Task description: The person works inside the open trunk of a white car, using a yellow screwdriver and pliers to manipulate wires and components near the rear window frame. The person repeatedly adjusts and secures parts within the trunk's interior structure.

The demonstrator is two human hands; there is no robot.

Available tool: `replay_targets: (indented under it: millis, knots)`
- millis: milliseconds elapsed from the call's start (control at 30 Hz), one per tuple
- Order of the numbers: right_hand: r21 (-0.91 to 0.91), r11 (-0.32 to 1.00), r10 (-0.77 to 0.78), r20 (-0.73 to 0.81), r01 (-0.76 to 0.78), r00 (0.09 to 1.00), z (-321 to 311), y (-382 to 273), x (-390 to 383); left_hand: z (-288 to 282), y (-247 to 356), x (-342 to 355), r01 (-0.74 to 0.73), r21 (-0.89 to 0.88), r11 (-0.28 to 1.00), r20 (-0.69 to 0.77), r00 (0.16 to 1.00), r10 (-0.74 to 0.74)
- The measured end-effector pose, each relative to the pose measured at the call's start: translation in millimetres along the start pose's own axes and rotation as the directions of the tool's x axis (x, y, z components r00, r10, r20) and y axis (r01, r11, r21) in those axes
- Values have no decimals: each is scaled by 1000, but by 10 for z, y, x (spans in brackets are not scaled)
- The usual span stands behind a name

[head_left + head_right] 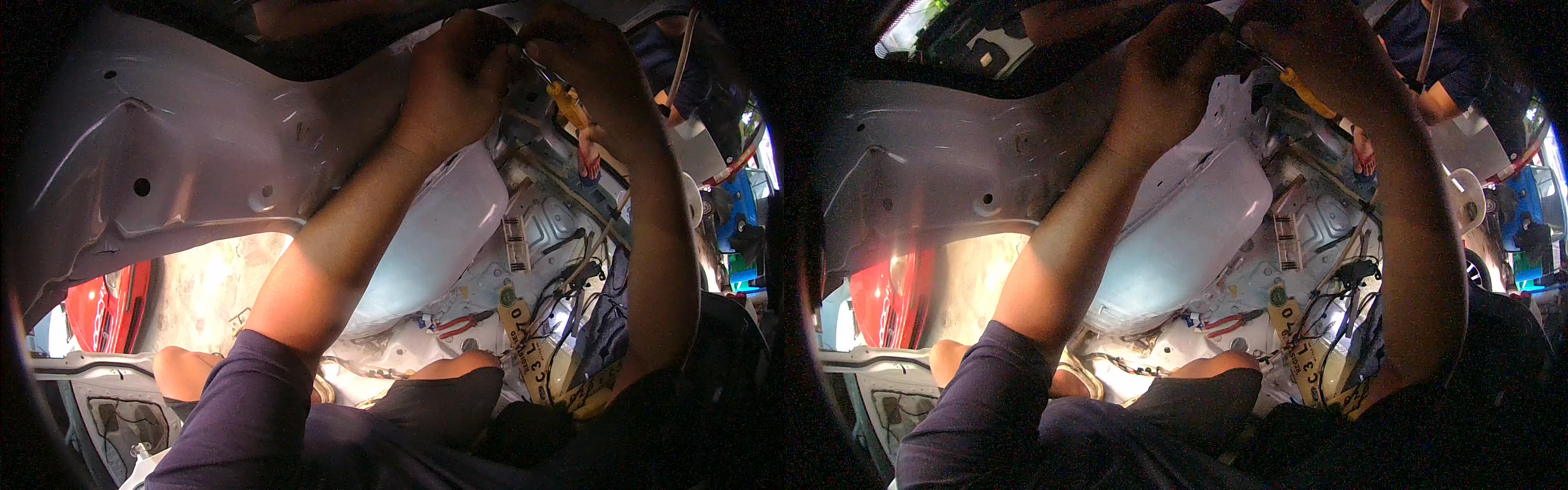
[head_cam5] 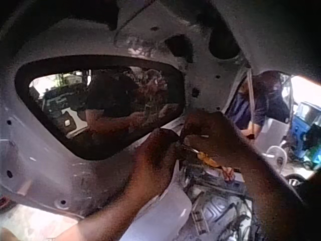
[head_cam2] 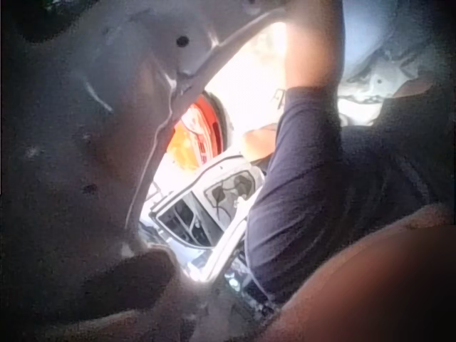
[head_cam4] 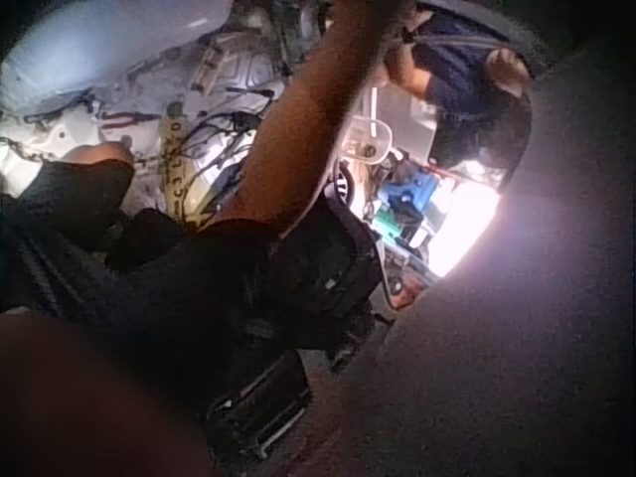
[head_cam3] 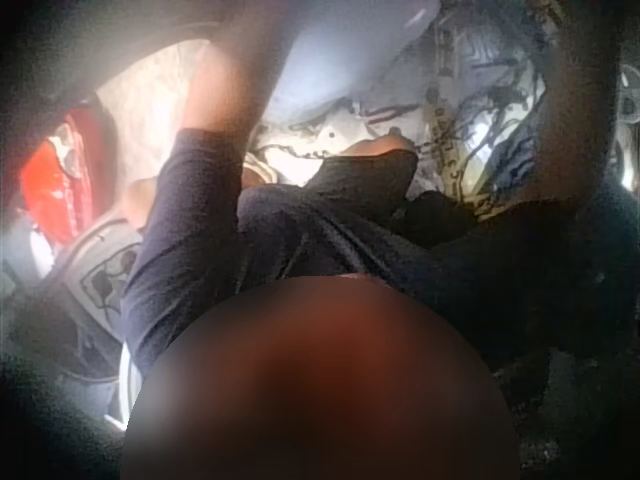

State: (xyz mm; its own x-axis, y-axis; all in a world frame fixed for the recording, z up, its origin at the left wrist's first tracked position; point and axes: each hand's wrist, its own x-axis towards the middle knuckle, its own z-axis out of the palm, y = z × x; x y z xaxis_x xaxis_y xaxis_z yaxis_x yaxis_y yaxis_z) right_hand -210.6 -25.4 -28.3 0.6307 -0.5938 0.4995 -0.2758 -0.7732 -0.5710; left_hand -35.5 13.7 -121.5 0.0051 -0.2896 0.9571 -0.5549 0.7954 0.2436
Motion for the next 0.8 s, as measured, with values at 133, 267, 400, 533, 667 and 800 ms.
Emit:
replay_targets:
  millis: [133,267,400,533,667,800]
  knots:
    - [-115,992,38,-148,-56,988,122,-21,-69,-3,40,-21,404,-260,877,106,915,-390]
    - [-128,991,15,-220,-44,975,191,4,-134,-6,78,-19,341,-320,884,77,939,-335]
    - [-74,996,-62,-303,42,951,256,51,-105,-34,84,17,307,-281,909,81,952,-297]
    - [-122,992,-57,-275,24,960,218,36,-118,-60,146,33,401,-308,862,90,915,-394]
    - [-106,994,-44,-221,21,974,179,17,-100,-83,221,64,455,-315,833,93,888,-450]
    - [6,1000,-28,-236,30,971,232,36,-64,-95,224,79,461,-302,835,86,885,-457]
